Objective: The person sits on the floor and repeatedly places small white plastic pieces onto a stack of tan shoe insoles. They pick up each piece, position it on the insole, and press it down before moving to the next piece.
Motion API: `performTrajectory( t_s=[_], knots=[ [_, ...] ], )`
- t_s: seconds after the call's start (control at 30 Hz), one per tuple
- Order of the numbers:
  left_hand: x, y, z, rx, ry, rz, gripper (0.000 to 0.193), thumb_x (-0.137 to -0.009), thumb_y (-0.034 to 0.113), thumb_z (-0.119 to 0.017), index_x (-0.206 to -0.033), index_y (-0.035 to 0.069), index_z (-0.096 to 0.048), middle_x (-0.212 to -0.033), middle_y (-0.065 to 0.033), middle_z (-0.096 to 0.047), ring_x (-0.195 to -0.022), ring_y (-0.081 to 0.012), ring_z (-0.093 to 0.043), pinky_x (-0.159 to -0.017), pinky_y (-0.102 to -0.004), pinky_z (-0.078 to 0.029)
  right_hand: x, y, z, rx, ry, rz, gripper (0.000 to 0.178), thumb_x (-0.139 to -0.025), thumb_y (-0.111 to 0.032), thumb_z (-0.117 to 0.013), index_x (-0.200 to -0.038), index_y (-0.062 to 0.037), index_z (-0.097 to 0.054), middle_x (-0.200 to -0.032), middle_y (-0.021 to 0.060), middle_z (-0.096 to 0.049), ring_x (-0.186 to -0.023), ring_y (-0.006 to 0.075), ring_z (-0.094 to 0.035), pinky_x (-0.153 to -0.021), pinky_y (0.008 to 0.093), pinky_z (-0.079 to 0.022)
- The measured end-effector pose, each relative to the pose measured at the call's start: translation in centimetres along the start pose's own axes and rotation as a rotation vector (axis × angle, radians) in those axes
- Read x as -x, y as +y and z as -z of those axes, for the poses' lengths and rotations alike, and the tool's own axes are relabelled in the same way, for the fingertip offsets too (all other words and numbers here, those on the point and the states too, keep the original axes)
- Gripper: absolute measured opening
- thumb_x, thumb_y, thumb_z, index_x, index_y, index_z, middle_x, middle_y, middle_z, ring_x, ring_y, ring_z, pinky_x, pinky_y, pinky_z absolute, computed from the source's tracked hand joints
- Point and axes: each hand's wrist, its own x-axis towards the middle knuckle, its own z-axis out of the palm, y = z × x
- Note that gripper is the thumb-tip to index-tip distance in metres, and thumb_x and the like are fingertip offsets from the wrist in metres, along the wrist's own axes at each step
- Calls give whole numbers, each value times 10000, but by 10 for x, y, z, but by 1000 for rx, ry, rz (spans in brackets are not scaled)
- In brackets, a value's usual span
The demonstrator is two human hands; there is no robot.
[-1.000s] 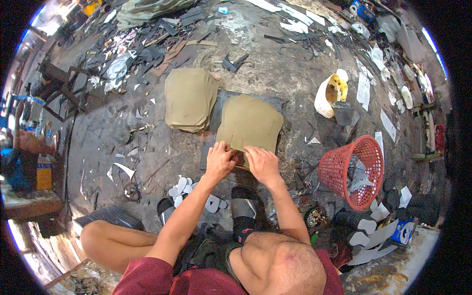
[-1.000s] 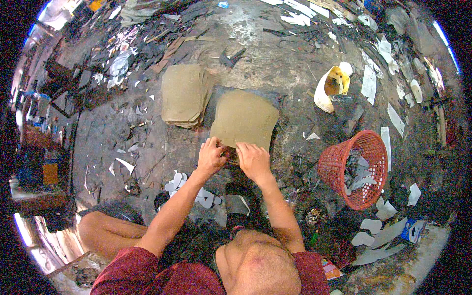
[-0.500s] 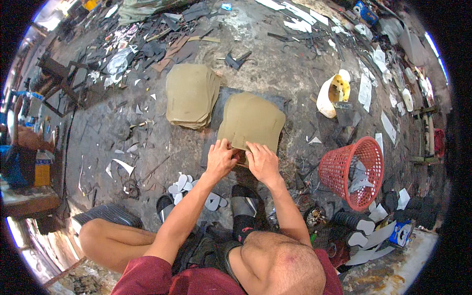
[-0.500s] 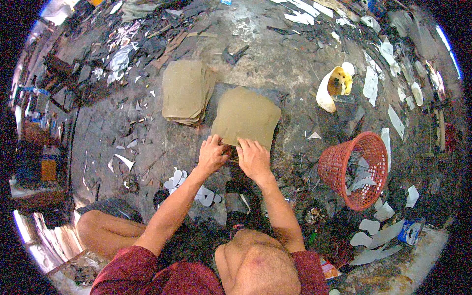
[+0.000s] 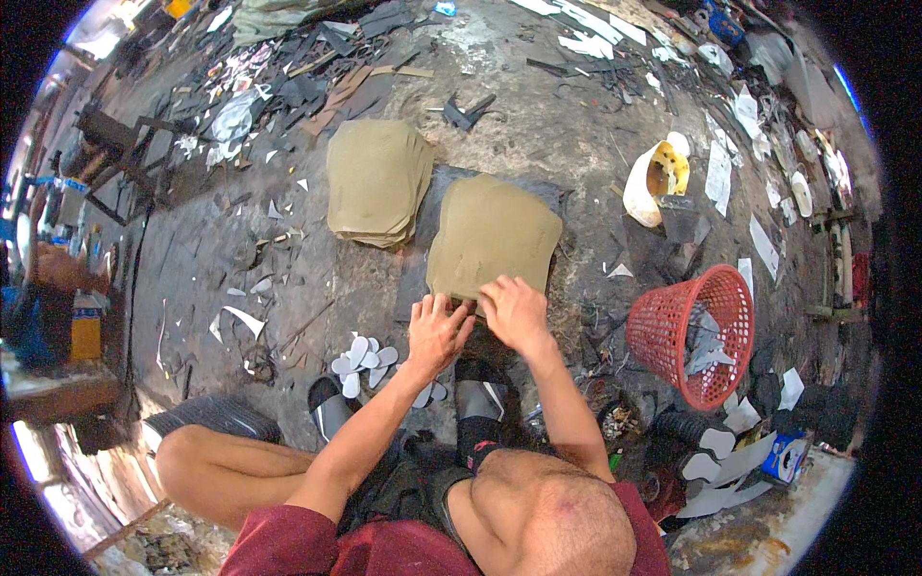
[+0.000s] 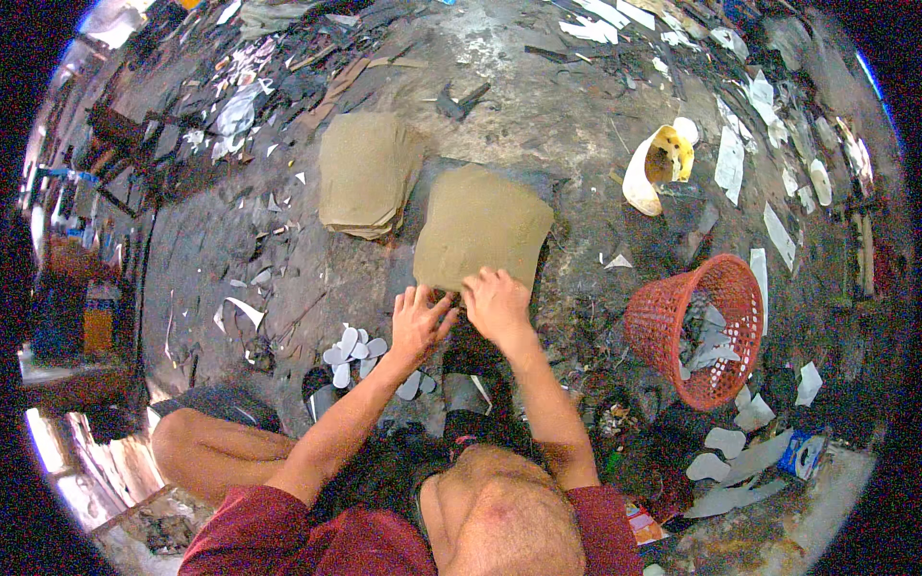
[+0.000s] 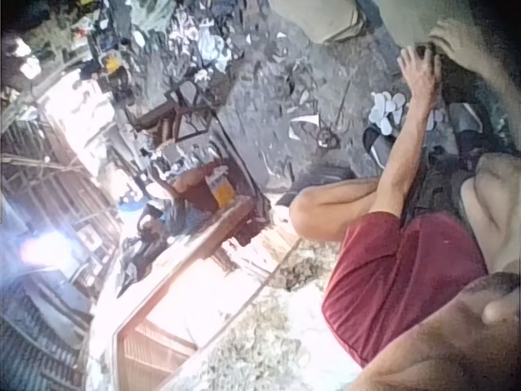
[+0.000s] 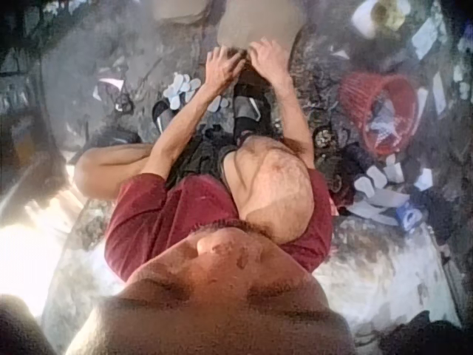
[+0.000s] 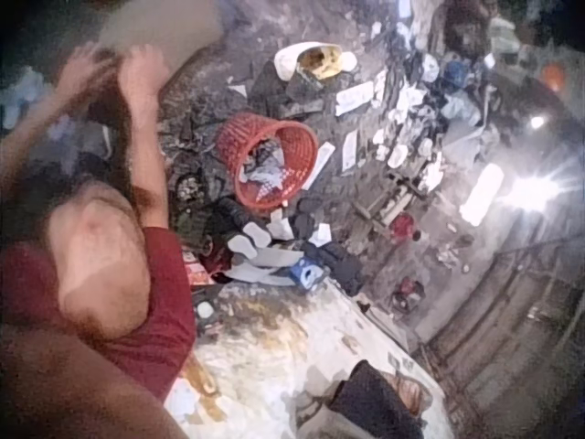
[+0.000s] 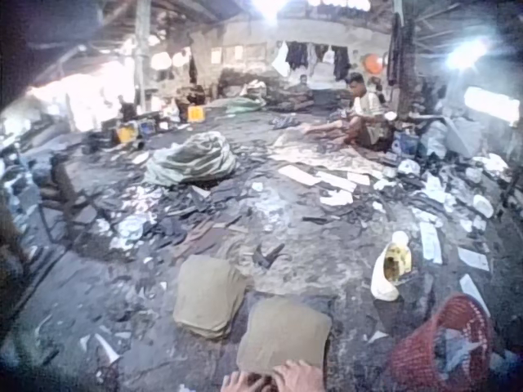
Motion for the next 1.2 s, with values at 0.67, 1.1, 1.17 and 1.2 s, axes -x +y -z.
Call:
performTrajectory(
  t_s=[0.67, 1.1, 1.17, 1.2],
  knots=[
    [-55, -16, 10, 263, -308, 264, 646, -909, 349, -762, -1444, 58, -546, -1381, -170, -560, -1323, -345, -507, -1069, -457, -454, 31, 22, -26, -625, 421, -380, 575, -941, -106, -661, -1457, 53, -462, -1385, 280, -588, -1277, 432, -581, -1099, 468, -450],
    [-42, 4, 40, 2014, -364, 1015, 473, -975, 368, -681, -1311, 40, -625, -1235, -98, -712, -1117, -246, -694, -977, -420, -555, 34, 11, 15, -1438, 402, -343, 1280, -761, -74, -908, -1647, -115, 16, -1390, 197, -558, -1219, 275, -612, -1061, 426, -496],
    [-44, 8, 39, 1975, -309, 1125, 421, -979, 303, -692, -1287, 22, -631, -1195, -94, -721, -1062, -204, -703, -934, -356, -566, 33, 5, 5, -1454, 434, -328, 1268, -779, -43, -889, -1648, -166, 26, -1369, 190, -568, -1204, 270, -618, -1050, 419, -499],
    [-45, 13, 39, 2045, -224, 1155, 435, -971, 303, -702, -1293, 24, -618, -1186, -96, -718, -1038, -198, -709, -904, -341, -576, 32, 0, 2, -1443, 471, -329, 1253, -782, -38, -885, -1648, -165, 13, -1369, 188, -567, -1202, 271, -618, -1049, 419, -500]
  ],
)
